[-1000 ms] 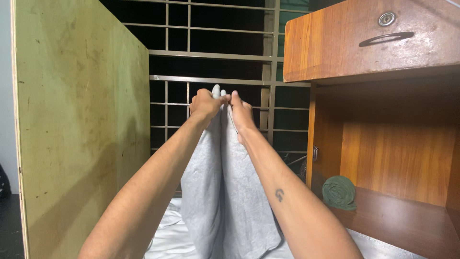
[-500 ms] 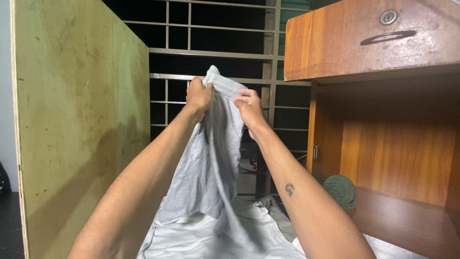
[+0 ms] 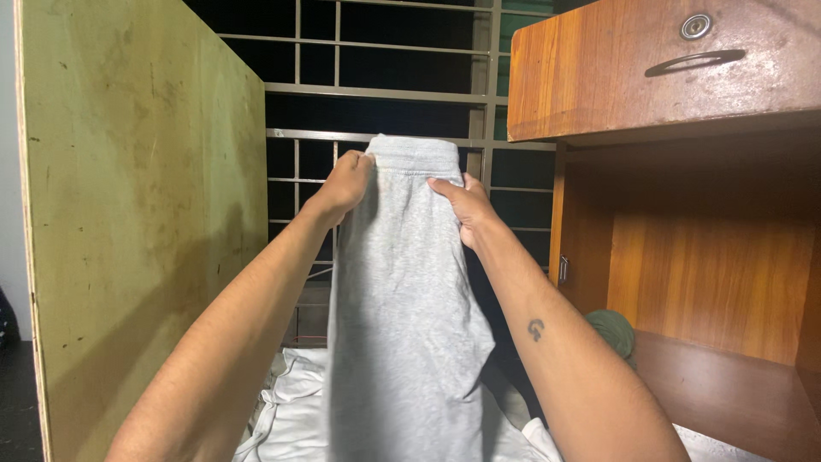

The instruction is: The person rolls a green cloth and places it in a cabinet, then folds a pair of grey shorts and a white t-shirt by hand on a workspace.

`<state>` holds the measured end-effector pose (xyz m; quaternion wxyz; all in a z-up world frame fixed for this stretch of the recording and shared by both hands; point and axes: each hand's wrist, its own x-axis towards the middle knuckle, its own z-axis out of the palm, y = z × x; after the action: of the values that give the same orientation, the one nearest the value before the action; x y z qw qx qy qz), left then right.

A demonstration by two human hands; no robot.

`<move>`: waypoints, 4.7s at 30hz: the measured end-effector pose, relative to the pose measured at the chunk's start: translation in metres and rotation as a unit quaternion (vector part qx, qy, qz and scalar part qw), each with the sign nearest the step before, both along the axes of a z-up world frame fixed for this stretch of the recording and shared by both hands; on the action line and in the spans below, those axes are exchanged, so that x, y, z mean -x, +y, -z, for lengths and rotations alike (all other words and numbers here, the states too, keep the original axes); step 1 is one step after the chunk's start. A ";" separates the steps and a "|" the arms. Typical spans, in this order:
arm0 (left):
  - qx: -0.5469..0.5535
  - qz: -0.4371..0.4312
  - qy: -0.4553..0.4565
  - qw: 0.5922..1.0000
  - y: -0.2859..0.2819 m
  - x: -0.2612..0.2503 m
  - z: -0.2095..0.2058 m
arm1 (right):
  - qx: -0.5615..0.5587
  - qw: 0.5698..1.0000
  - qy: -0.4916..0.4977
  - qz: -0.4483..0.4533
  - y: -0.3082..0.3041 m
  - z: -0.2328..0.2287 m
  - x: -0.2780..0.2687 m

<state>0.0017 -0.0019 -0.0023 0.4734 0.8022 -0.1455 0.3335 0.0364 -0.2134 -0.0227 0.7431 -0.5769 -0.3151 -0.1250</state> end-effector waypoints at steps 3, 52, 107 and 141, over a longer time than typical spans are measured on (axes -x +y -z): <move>-0.042 -0.043 0.002 0.998 -0.006 0.001 0.004 | -0.004 1.000 0.008 0.014 0.003 -0.002 0.003; 0.037 -0.217 -0.036 0.975 -0.120 0.021 0.163 | -0.330 0.926 0.179 0.043 0.032 -0.010 -0.031; -0.474 -0.280 0.234 0.801 0.103 -0.031 0.365 | -0.267 0.850 0.450 0.057 -0.069 0.365 -0.159; -0.419 0.000 0.420 0.805 0.059 -0.006 0.275 | -0.018 0.953 0.301 0.029 -0.027 0.366 -0.069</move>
<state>0.0077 0.0574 -0.2770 0.1058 0.9842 -0.0577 -0.1295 0.1058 -0.2404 -0.3890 0.8098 -0.5832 -0.0581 0.0276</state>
